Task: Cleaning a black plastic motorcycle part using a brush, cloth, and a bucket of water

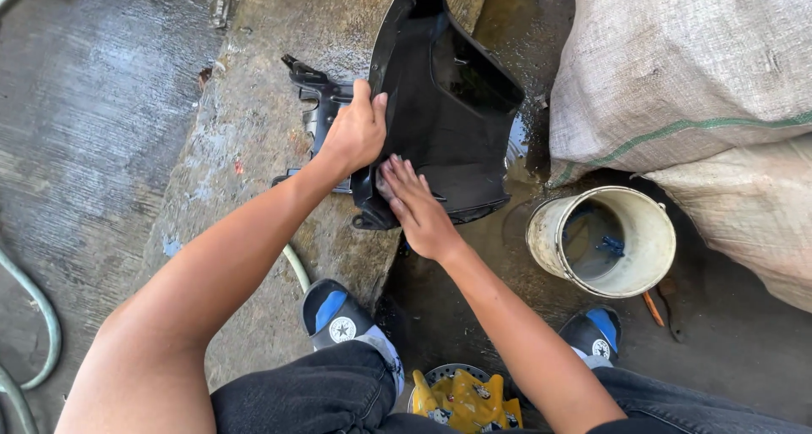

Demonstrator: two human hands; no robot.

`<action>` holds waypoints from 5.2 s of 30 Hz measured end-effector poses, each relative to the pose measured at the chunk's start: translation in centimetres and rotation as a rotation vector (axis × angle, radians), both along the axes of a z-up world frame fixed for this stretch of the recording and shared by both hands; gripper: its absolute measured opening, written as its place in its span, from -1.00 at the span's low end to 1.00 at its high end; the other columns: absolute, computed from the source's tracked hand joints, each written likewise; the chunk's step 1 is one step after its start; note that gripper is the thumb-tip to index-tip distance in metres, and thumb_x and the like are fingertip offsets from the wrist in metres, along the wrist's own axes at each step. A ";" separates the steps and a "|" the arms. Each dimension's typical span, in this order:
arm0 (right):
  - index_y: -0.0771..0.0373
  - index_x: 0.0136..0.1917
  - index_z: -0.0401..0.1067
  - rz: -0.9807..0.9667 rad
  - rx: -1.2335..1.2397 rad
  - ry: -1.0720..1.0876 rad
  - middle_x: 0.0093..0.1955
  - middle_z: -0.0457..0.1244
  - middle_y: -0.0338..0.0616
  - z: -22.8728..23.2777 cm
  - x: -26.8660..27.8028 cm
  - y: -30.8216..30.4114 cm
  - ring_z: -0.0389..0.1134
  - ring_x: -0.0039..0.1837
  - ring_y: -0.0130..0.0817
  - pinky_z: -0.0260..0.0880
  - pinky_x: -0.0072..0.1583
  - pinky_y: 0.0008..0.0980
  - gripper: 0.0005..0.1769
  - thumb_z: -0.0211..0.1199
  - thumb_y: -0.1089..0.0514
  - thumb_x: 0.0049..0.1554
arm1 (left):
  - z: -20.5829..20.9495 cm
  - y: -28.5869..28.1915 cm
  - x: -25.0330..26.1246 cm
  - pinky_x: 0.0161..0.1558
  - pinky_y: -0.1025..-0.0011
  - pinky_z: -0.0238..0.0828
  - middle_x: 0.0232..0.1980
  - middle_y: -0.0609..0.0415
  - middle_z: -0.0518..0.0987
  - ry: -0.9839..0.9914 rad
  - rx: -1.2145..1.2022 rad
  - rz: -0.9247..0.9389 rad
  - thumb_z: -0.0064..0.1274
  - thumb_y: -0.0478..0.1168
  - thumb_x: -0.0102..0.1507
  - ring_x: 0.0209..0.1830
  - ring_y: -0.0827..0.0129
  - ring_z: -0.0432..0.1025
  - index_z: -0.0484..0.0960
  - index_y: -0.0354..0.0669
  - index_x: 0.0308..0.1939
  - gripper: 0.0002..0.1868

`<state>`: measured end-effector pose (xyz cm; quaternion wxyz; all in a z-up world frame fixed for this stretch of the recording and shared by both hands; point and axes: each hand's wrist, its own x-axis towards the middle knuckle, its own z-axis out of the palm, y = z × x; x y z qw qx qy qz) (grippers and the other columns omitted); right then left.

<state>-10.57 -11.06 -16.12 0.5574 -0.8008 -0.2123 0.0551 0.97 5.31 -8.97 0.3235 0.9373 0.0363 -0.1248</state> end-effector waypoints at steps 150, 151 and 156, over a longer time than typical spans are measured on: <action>-0.03 0.72 -0.32 -0.262 -0.394 0.083 0.72 -0.38 0.27 -7.3 6.5 -7.2 -0.31 0.66 0.43 -0.22 0.45 0.58 -0.24 -0.09 0.05 0.38 | 0.9 -0.2 0.3 0.16 -0.25 0.35 0.12 -0.57 0.51 0.154 0.133 -0.039 -0.21 0.08 0.39 0.19 -0.45 0.41 0.14 -0.19 0.39 -0.41; 0.07 0.72 -0.40 -0.407 -0.508 0.179 0.69 -0.37 0.43 -8.8 7.3 -8.0 -0.28 0.63 0.56 -0.17 0.43 0.61 -0.18 -0.07 0.02 0.36 | 1.6 -0.4 0.1 0.18 -0.26 0.34 0.12 -0.59 0.51 0.169 0.104 -0.035 -0.20 0.06 0.39 0.20 -0.46 0.40 0.17 -0.19 0.37 -0.43; 0.05 0.72 -0.47 -0.644 -0.436 0.508 0.71 -0.53 0.30 -14.8 13.2 -10.2 -0.52 0.69 0.39 -0.48 0.54 0.46 -0.12 -0.24 -0.33 0.36 | 2.1 -0.4 0.3 0.22 -0.20 0.34 0.19 -0.53 0.50 0.221 0.065 -0.067 -0.21 0.07 0.38 0.26 -0.39 0.38 0.15 -0.12 0.37 -0.43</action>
